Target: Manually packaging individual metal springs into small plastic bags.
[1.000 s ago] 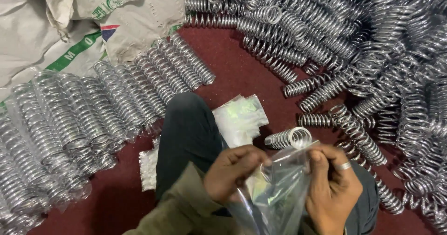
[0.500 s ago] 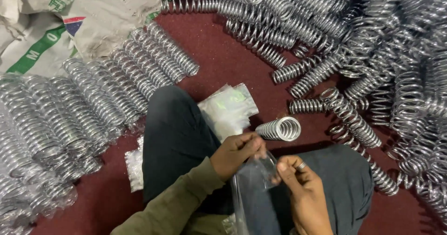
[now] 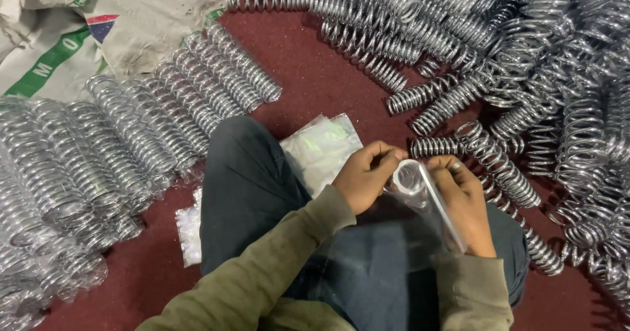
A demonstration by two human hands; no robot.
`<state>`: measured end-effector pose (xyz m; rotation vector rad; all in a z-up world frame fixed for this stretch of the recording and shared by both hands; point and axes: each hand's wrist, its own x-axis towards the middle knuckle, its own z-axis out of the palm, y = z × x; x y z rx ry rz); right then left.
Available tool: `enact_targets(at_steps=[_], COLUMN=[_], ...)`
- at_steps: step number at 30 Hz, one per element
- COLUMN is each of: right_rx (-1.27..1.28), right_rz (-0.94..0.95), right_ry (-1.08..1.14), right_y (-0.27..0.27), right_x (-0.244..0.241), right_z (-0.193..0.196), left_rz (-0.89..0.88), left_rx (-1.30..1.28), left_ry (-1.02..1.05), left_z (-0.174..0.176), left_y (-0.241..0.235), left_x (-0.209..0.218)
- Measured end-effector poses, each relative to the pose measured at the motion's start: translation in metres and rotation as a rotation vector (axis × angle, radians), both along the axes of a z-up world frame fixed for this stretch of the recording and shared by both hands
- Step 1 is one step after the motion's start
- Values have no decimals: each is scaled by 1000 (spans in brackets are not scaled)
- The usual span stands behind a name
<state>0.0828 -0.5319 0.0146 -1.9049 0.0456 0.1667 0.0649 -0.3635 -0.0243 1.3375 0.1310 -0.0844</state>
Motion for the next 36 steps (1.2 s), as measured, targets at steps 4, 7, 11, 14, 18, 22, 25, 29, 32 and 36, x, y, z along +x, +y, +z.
enact_targets(at_steps=[4,7,11,14,18,22,25,29,32,36], right_rx=[324,266,78,-12,-148,-357,-499,-212,-179,-287], right_rz=[-58,-16,-27,-22,-35,-63,-76,-140,-125,-51], right_ry=[180,187,218,203,159,114,82,-61,-162,-491], right_y=[16,-8,7,12,11,6,-7,30,20,47], right_x=[-4,6,1,2,4,7,3,-41,-57,-61], right_z=[20,-52,-68,-99,-138,-176,-208,-82,-143,-18], left_rz=[-42,-60,-89,-107,-98,-81,-96,-142,-126,-181], left_rx=[106,246,500,572,709,770,784,780,650,570], left_ry=[240,311,491,606,543,423,326,-104,-115,-78], left_z=[-7,-41,-69,-86,-111,-97,-59,-36,-19,-73], left_y=[-2,-1,6,9,6,4,7,9,1,8], left_x=[18,11,11,9,10,3,-10,-30,-40,-26])
